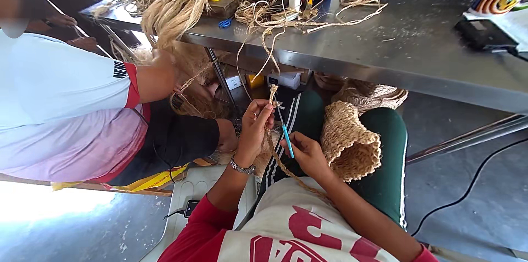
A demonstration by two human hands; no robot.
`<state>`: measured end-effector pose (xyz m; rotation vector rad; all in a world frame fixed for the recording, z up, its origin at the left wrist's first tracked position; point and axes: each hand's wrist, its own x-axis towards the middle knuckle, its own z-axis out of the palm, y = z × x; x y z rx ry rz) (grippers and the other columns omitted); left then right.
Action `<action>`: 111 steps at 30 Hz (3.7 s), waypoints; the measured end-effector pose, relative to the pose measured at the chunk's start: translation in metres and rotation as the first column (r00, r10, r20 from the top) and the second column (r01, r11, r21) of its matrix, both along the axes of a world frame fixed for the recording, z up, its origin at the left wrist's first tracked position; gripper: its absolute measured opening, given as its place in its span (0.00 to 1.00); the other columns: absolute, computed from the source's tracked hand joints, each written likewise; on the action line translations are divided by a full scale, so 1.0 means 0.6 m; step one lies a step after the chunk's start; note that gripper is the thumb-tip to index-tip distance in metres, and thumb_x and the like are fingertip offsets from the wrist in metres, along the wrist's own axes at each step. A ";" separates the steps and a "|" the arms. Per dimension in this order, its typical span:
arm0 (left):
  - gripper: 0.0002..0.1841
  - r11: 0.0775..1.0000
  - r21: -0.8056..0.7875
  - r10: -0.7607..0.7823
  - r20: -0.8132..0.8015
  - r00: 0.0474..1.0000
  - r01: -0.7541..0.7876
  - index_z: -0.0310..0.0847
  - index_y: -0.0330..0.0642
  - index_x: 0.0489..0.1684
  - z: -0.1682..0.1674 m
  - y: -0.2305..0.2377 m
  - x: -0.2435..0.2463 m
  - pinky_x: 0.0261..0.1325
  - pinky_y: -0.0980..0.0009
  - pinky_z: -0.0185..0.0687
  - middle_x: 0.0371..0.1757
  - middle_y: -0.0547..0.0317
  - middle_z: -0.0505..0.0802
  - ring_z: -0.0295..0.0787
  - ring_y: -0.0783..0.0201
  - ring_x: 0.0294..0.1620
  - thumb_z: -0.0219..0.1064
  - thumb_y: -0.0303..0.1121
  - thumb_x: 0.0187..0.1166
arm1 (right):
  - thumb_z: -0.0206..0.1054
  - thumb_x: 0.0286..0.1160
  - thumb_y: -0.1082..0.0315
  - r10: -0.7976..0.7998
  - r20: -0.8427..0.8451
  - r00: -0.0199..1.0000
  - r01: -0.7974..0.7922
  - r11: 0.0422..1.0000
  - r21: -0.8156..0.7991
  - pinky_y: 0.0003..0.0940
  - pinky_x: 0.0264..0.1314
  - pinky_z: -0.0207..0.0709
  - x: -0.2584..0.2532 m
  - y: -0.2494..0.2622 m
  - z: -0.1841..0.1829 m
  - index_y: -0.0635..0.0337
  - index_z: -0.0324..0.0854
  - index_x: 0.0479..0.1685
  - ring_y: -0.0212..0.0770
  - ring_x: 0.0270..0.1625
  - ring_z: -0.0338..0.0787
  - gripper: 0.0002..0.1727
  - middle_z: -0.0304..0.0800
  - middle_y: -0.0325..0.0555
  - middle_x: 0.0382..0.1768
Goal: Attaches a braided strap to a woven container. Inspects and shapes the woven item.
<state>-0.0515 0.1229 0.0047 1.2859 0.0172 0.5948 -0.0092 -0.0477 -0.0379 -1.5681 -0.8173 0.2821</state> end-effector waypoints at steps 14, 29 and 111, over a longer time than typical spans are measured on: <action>0.06 0.995 0.085 0.052 0.002 0.999 -0.052 0.79 0.47 0.55 -0.006 0.005 0.001 0.38 0.79 0.82 0.42 0.63 0.86 0.82 0.73 0.33 0.60 0.34 0.89 | 0.62 0.86 0.52 0.116 -0.166 0.979 -0.121 0.992 -0.022 0.25 0.46 0.83 -0.005 -0.002 0.009 0.62 0.82 0.51 0.26 0.38 0.87 0.19 0.87 0.35 0.35; 0.06 0.994 0.066 0.086 0.041 0.995 -0.089 0.81 0.47 0.53 -0.004 0.000 -0.001 0.41 0.78 0.82 0.41 0.63 0.86 0.82 0.73 0.35 0.61 0.34 0.88 | 0.63 0.86 0.52 0.096 -0.080 0.992 -0.100 0.993 -0.056 0.22 0.42 0.82 -0.003 0.001 0.003 0.61 0.83 0.48 0.25 0.34 0.86 0.19 0.87 0.35 0.32; 0.09 0.980 0.188 -0.017 -0.263 0.965 0.068 0.82 0.53 0.56 -0.096 0.065 -0.031 0.15 0.85 0.53 0.36 0.67 0.84 0.59 0.79 0.14 0.56 0.37 0.91 | 0.56 0.92 0.57 0.169 -0.517 0.839 -0.262 0.958 -0.113 0.25 0.43 0.84 0.008 0.013 -0.014 0.62 0.82 0.44 0.28 0.32 0.86 0.17 0.84 0.34 0.29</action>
